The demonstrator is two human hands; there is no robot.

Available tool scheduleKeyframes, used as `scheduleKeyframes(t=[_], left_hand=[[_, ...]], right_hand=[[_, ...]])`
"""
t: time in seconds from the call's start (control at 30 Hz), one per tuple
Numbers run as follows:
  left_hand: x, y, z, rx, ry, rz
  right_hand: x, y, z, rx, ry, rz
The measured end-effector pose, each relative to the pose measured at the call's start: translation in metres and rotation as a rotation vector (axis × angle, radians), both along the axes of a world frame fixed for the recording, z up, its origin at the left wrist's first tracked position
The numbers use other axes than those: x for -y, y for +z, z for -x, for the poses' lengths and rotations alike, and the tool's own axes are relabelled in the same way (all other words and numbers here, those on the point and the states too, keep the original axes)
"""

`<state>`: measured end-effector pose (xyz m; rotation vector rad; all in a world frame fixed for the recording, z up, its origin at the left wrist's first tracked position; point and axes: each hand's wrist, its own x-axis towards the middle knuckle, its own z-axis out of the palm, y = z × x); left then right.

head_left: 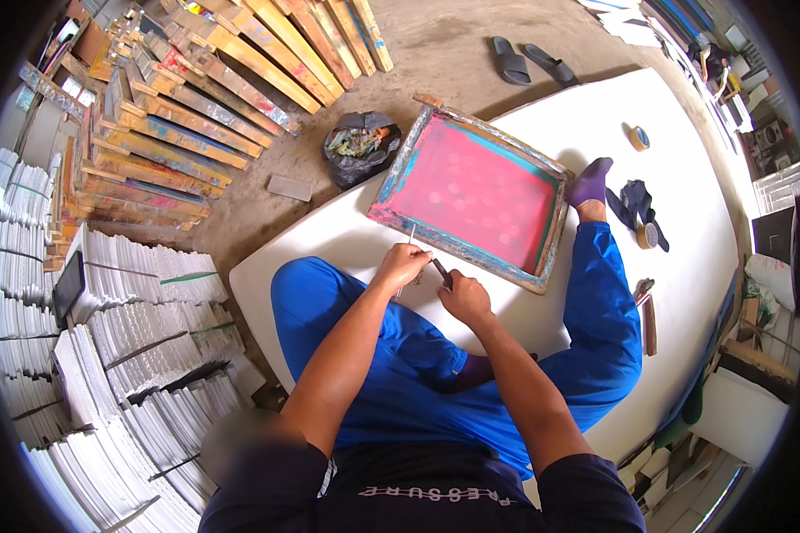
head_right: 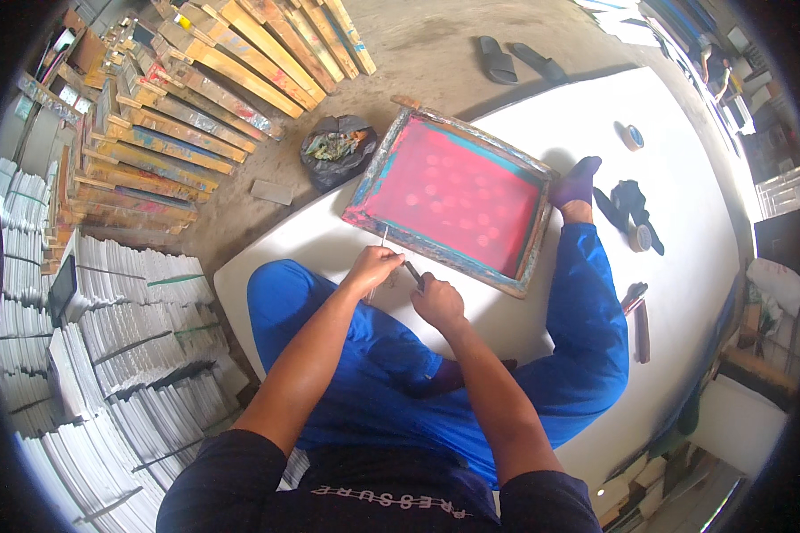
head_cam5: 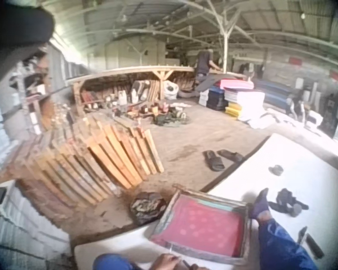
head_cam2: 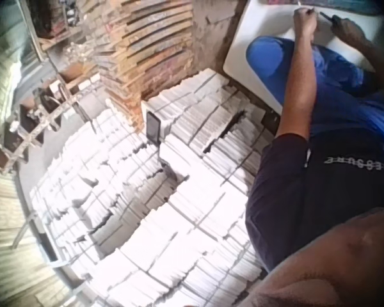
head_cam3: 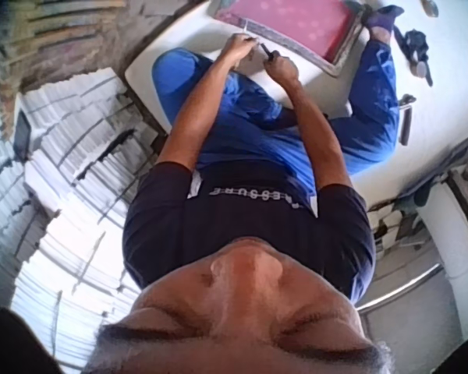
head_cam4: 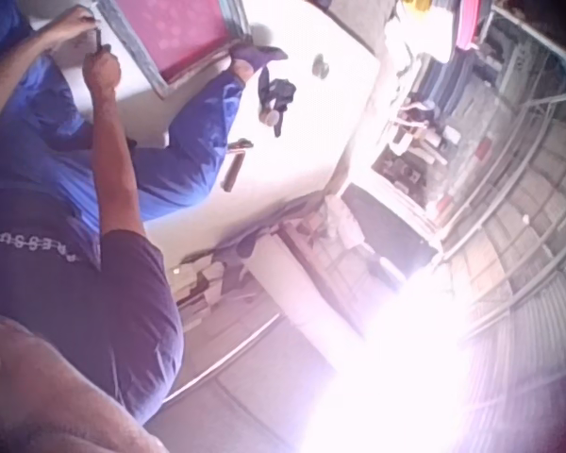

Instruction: The person sits on the floor and uses pliers and a small tool to remove staples from the edge of a screen printing frame. The person works along the frame's perimeter, pulling out staples and placing them into a nearby container.

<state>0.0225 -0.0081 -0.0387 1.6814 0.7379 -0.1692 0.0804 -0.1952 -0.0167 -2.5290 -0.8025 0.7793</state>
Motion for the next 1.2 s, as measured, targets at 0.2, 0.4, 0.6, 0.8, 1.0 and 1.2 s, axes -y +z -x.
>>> scheduleKeyframes(t=[0.2, 0.4, 0.6, 0.8, 1.0, 1.2], left_hand=[[-0.005, -0.003, 0.005, -0.021, 0.071, 0.241], [-0.007, -0.002, 0.006, -0.094, 0.086, 0.186], [-0.010, 0.003, 0.011, -0.080, -0.024, -0.261], [-0.005, 0.020, 0.009, -0.109, -0.103, -0.393], [-0.003, 0.017, 0.009, -0.054, -0.059, -0.373], [-0.003, 0.022, 0.004, -0.047, -0.077, -0.354]], right_hand=[[0.004, 0.018, -0.007, -0.474, -0.087, -0.123], [0.006, -0.005, -0.008, -0.615, 0.006, -0.168], [0.006, 0.016, -0.020, -0.877, -0.238, -0.207], [-0.003, 0.032, -0.051, -0.955, -0.314, -0.188], [-0.007, 0.024, -0.068, -1.003, -0.282, -0.097], [-0.012, 0.024, -0.082, -1.073, -0.344, -0.037]])
